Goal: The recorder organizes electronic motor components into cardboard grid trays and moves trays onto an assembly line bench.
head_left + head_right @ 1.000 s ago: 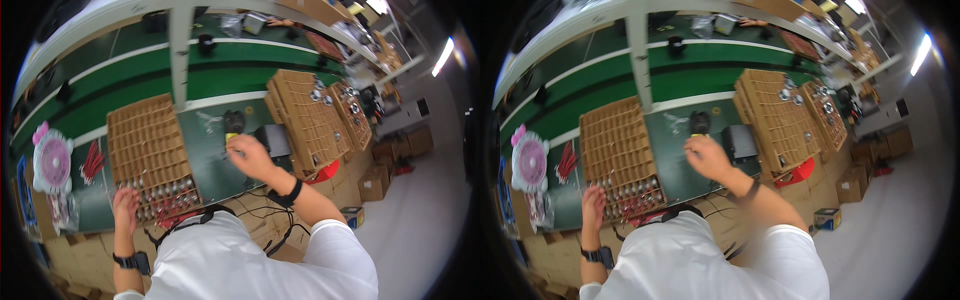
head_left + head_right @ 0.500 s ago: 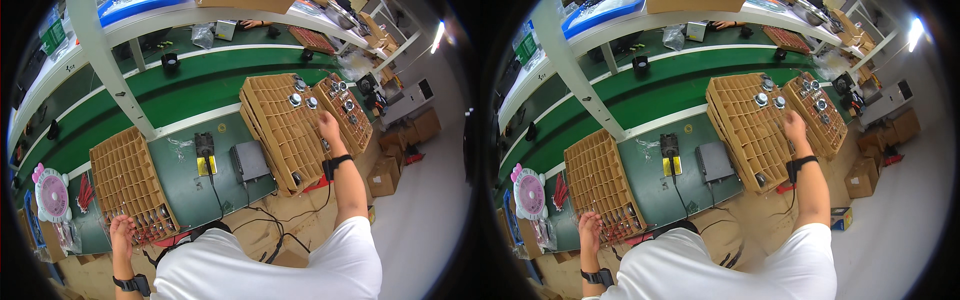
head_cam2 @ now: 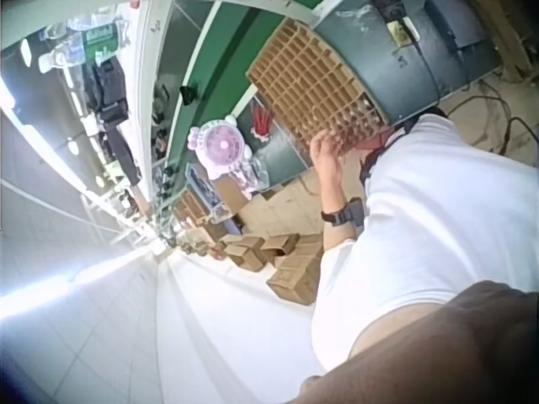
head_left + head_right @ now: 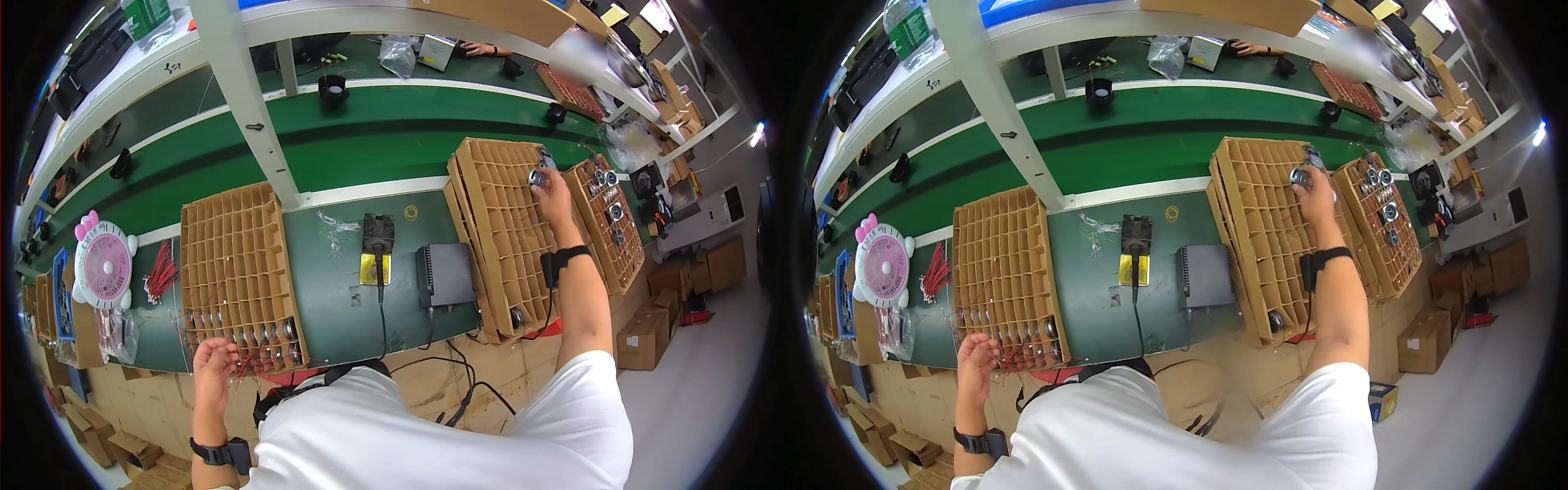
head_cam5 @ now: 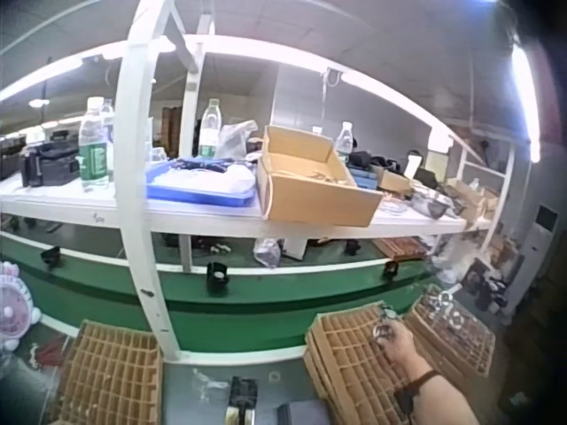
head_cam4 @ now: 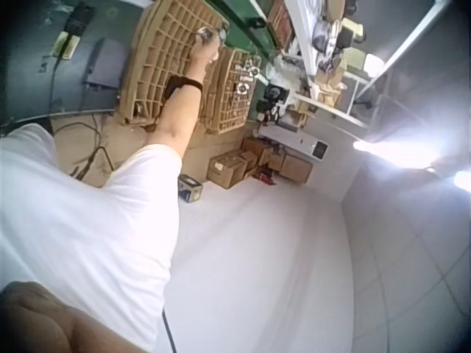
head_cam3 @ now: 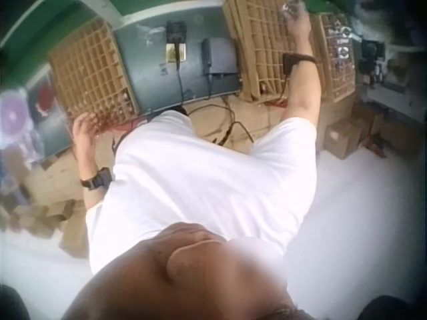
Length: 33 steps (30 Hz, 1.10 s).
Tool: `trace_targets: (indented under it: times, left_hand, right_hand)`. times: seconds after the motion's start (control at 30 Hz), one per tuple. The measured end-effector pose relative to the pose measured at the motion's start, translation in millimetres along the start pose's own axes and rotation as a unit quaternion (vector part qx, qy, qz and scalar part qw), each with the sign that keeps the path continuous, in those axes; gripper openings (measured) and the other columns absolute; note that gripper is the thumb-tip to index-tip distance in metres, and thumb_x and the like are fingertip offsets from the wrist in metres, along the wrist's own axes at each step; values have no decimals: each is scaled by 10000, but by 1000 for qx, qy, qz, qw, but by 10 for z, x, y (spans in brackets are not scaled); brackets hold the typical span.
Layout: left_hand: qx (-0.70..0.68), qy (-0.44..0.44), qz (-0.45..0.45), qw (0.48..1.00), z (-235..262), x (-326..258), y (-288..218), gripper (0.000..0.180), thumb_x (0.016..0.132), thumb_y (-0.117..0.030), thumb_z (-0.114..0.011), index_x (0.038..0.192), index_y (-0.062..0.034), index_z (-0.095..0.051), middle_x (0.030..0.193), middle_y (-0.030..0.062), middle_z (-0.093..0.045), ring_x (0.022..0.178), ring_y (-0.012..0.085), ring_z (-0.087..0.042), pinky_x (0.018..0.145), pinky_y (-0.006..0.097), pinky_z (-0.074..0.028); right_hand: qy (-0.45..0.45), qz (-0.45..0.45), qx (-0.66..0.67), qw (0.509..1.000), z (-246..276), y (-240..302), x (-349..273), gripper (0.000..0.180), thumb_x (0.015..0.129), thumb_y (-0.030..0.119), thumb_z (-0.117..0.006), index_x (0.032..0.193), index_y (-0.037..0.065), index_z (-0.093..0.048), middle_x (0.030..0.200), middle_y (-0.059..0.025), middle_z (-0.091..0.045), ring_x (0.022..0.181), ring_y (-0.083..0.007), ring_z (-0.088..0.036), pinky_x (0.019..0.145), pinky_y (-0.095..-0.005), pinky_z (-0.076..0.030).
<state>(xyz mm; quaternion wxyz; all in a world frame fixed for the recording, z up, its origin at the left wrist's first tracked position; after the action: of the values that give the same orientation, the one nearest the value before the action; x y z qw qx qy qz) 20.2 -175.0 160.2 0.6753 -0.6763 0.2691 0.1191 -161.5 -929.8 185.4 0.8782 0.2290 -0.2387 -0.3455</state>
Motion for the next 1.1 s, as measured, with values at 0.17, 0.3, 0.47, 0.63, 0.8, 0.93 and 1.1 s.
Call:
trace_targets:
  times: [0.17,0.3,0.47,0.63,0.8,0.93,1.1]
  left_hand:
    - [19,56,-3,998,-276,82,-62,106,944,-89,-526,1044,-87,-562,955,38,-663,794,96,-613,705,232,-472]
    - [56,120,5,991,-522,145,-63,127,939,-64,-511,1056,-70,-561,967,43,-661,813,96,-613,714,223,-472]
    - [122,178,9,976,-793,95,-138,140,952,-45,-510,1084,-41,-557,985,59,-654,900,129,-626,773,245,-490]
    - [101,270,-51,956,-1047,57,-150,128,966,-59,-518,1086,-43,-558,1018,51,-647,918,117,-608,833,256,-489]
    - [188,302,-203,912,-1340,-130,-477,290,961,-79,-532,1246,-27,-514,1157,83,-601,1066,159,-581,927,297,-457]
    - [139,308,-263,904,-1200,-199,-685,454,981,-175,-507,1391,-24,-381,1266,125,-553,1146,204,-554,971,341,-437]
    - [-30,367,88,926,-743,-345,-372,549,970,-189,-547,1409,8,-283,1106,136,-618,1030,195,-617,924,332,-483]
  right_hand:
    - [-47,5,311,949,39,370,-306,407,834,7,-705,1179,-37,-494,1067,-100,-619,936,-141,-611,808,-257,-514]
    - [-11,-69,393,917,-20,789,-625,403,867,32,-674,1206,-28,-463,1073,-88,-611,934,-122,-598,791,-241,-506]
    - [46,-95,506,856,-90,1662,-1223,438,927,81,-581,1330,17,-420,1103,-94,-621,982,-172,-628,847,-288,-533]
    - [164,-153,658,719,-485,2421,-1765,369,982,183,-501,1291,-16,-466,1085,-131,-645,946,-221,-665,830,-291,-562]
    - [312,-271,748,520,-983,3312,-2365,406,1017,258,-427,1291,-38,-469,1107,-182,-638,914,-230,-677,803,-281,-572]
    - [368,-270,710,537,-1314,3823,-2717,399,1039,296,-375,1388,105,-347,1120,-198,-616,931,-236,-673,815,-298,-570]
    - [390,-298,680,545,-1762,4201,-3008,388,1033,291,-398,1367,97,-363,1122,-154,-604,993,-244,-652,863,-307,-555]
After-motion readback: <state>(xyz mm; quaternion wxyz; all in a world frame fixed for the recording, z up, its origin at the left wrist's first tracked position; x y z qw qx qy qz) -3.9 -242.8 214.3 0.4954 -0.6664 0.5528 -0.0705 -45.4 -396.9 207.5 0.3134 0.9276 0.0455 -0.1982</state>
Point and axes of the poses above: each hand's wrist, its own x-axis towards the middle knuckle, its own z-axis out of the back of the hand, y = z × x, the point moved 6 cm from there along x, towards the middle knuckle
